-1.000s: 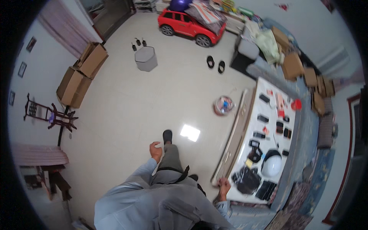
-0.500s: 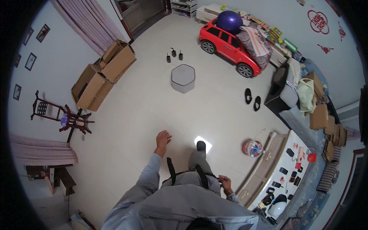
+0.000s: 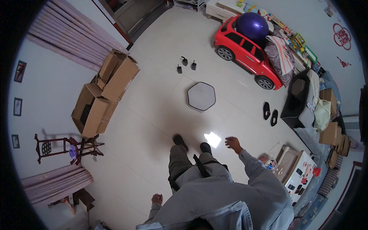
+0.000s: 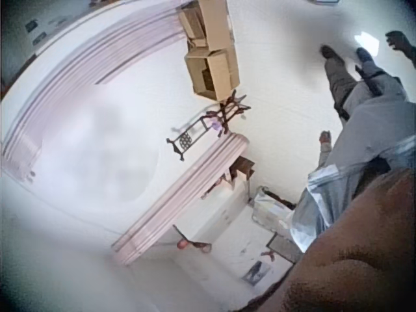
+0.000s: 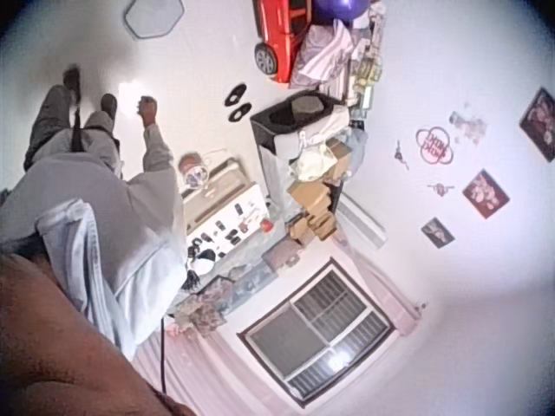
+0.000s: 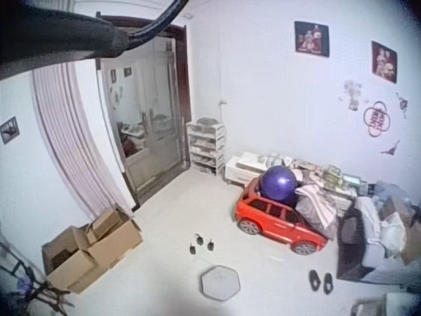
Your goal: The person unpacks electronic equipment, including walkie-talkies and chargers, from cardboard boxes on the floor and places them on a white table. They also handle and examine a helmet and several black mesh bags.
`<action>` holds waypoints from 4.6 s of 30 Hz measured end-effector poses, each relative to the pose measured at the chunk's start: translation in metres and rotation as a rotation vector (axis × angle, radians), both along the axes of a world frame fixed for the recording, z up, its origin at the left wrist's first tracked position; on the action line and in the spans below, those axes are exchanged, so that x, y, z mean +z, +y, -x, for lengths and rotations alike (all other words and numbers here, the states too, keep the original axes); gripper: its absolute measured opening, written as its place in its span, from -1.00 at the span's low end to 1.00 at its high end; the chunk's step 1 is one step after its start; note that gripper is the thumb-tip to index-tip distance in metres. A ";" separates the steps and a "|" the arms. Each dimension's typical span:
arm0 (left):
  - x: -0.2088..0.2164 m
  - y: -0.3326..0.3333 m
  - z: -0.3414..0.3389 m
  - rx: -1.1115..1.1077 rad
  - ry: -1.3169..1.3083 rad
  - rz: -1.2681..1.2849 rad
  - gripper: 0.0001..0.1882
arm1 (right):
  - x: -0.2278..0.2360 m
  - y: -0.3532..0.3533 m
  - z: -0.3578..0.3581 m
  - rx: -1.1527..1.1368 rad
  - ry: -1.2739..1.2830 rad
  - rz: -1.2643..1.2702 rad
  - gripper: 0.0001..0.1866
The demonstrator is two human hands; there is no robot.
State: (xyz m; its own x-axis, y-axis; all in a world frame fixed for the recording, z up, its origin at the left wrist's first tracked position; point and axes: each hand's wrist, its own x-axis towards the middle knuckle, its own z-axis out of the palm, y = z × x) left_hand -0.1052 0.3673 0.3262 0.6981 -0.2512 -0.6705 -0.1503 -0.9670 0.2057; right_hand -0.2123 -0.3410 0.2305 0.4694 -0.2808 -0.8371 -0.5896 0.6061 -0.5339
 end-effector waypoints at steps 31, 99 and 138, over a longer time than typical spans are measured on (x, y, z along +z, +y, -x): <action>-0.667 -0.918 -1.168 0.998 1.073 0.500 -0.69 | -0.574 -0.452 -0.892 -0.233 0.427 0.096 -0.55; 0.196 -0.979 -1.046 -0.871 1.097 1.364 -0.35 | 0.317 -0.224 -0.915 -0.705 -0.436 0.925 -0.31; 0.287 -0.419 0.278 -1.517 1.552 -0.365 -0.25 | 0.418 0.500 0.169 -2.444 0.070 0.622 -0.22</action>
